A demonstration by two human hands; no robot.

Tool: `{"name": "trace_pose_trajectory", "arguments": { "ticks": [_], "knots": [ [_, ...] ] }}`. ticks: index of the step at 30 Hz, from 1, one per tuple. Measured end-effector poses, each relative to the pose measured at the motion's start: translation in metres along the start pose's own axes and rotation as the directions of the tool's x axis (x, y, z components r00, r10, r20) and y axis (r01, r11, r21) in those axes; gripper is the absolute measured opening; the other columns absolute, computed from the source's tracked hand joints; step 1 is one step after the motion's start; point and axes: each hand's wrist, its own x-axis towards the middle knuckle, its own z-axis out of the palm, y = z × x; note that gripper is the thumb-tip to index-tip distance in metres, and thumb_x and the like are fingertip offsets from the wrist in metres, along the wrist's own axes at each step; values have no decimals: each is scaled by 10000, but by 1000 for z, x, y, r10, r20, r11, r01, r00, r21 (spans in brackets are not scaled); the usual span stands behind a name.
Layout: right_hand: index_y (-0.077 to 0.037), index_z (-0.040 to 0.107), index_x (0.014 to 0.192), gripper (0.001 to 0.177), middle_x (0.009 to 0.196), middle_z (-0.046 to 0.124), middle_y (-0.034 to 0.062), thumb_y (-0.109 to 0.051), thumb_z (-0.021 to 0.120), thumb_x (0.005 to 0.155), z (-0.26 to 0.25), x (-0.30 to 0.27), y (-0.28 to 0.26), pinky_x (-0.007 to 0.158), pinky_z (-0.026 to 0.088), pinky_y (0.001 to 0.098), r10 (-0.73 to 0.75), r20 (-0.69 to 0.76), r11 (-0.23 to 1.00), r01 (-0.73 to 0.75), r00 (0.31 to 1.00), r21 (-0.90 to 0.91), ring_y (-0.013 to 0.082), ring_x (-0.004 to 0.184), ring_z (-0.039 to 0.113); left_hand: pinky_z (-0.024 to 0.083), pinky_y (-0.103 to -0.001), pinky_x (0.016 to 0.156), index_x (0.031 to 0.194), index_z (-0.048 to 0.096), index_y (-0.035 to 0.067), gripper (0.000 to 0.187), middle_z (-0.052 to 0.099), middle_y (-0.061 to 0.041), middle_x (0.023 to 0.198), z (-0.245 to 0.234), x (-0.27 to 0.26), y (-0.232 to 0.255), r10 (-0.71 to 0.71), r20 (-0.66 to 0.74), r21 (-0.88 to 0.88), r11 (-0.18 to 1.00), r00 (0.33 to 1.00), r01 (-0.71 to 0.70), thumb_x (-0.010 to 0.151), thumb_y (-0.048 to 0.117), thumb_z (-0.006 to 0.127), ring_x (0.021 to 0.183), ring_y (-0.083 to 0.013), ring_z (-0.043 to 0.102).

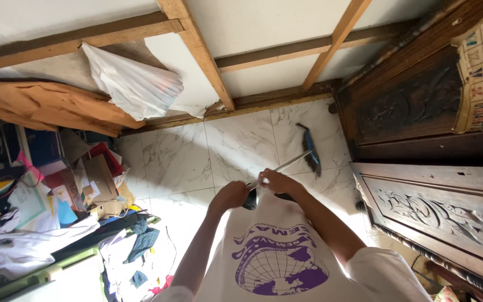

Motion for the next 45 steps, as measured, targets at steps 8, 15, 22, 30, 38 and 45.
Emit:
{"name": "trace_pose_trajectory", "arguments": {
  "ticks": [8,15,22,30,38,45],
  "knots": [
    [-82,630,1214,307,1293,561,122,-156,683,921,45,19,130,998,472,441,162,-382,987,-145,910,71,338,1165,591,554,-491,602,1016,706,-41,272,699,-233,803,95,126,3,246,46,140,958,968,-250,994,156,520,672,-353,692],
    [-52,644,1079,141,1172,611,119,-108,669,952,40,29,62,1020,491,397,-52,-162,997,61,985,50,303,1125,615,562,-485,676,1023,774,52,244,699,-186,843,49,54,-20,167,10,234,958,986,-165,971,142,553,757,-337,704],
    [-70,668,1089,165,1136,621,112,-120,701,935,22,24,48,956,511,374,-154,-66,983,160,986,95,275,1074,626,561,-492,671,1040,742,60,296,698,-167,813,14,6,16,35,-6,83,996,999,-35,1040,219,492,733,-320,704],
    [-124,726,1056,168,1148,635,80,-133,678,895,16,5,71,891,539,425,190,-340,968,-234,921,-94,288,1051,644,563,-511,692,1074,709,13,269,715,-189,890,50,54,46,129,-7,116,985,992,-127,1001,203,534,797,-375,715],
    [-140,682,1011,175,1069,626,73,-250,687,874,34,24,26,853,528,447,-5,-43,957,-7,999,-289,277,1019,632,580,-477,669,1075,690,27,244,711,-166,858,13,-18,22,73,4,79,994,997,-73,1020,205,532,768,-340,718],
    [-127,690,939,149,1097,643,91,-227,681,829,12,14,89,861,536,450,135,-213,942,-192,968,-277,316,1057,638,579,-485,661,1012,703,-11,245,719,-185,843,31,45,55,27,99,64,997,995,-33,1002,161,529,743,-335,735]
  ]
}}
